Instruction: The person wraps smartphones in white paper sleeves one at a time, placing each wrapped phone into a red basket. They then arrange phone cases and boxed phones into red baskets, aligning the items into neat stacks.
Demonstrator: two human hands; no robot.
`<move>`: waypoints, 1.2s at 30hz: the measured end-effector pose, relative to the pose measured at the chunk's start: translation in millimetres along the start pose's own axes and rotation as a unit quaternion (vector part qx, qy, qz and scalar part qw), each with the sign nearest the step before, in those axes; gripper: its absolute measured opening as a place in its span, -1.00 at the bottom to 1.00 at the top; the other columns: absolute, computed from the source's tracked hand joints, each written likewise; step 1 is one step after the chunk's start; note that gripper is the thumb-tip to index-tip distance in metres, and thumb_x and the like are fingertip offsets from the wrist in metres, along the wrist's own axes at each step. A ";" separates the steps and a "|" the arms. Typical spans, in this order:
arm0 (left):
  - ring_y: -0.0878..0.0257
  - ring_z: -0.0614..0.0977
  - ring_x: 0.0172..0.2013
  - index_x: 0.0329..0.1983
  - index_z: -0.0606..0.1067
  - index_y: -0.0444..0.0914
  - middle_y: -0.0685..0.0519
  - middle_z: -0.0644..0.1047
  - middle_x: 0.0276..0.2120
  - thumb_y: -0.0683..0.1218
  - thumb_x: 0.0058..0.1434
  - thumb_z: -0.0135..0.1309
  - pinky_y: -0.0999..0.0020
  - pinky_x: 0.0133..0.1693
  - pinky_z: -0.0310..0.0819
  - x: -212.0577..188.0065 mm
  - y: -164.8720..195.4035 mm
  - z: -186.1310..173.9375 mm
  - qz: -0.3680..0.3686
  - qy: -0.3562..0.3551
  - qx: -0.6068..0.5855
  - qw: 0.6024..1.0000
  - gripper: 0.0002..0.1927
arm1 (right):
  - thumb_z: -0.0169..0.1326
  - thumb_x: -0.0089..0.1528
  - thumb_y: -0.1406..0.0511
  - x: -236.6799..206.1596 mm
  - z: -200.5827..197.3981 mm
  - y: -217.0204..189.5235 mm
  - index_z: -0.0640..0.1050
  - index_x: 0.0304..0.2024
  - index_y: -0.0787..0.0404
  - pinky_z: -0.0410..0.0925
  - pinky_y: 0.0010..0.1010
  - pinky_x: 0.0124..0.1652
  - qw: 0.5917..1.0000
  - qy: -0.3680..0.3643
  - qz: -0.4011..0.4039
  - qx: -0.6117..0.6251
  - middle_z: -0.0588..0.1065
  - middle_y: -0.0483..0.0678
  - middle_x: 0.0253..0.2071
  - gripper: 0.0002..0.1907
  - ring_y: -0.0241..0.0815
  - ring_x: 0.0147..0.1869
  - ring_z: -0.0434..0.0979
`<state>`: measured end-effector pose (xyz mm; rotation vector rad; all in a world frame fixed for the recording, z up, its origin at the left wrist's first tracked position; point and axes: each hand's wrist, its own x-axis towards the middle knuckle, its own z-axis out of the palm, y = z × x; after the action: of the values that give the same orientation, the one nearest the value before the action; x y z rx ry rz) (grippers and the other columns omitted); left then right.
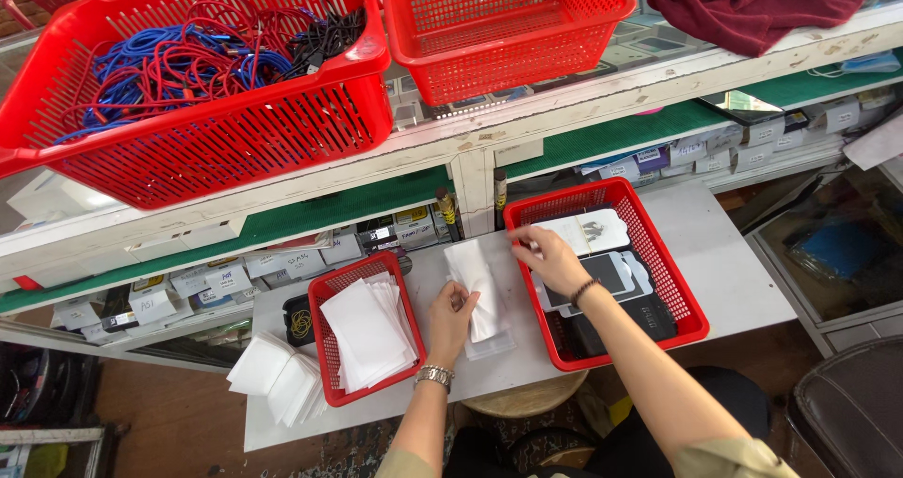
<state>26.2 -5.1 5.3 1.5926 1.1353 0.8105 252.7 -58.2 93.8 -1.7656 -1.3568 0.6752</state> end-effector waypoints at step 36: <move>0.11 0.69 -0.34 0.01 0.62 -0.33 -0.09 0.67 -0.27 0.06 0.25 0.18 0.23 -0.25 0.53 39.5 -5.5 -61.4 -0.087 -0.105 0.077 0.988 -0.59 | 0.11 0.30 0.26 -25.3 -100.6 99.8 0.47 0.03 0.23 0.43 -0.30 -0.13 0.962 0.236 0.093 0.101 0.62 0.08 -0.14 -0.71 -0.07 -0.08 0.60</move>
<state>-16.9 52.8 17.4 1.6351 1.1863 0.4367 378.9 -120.4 63.6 -1.7572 -0.7792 0.4321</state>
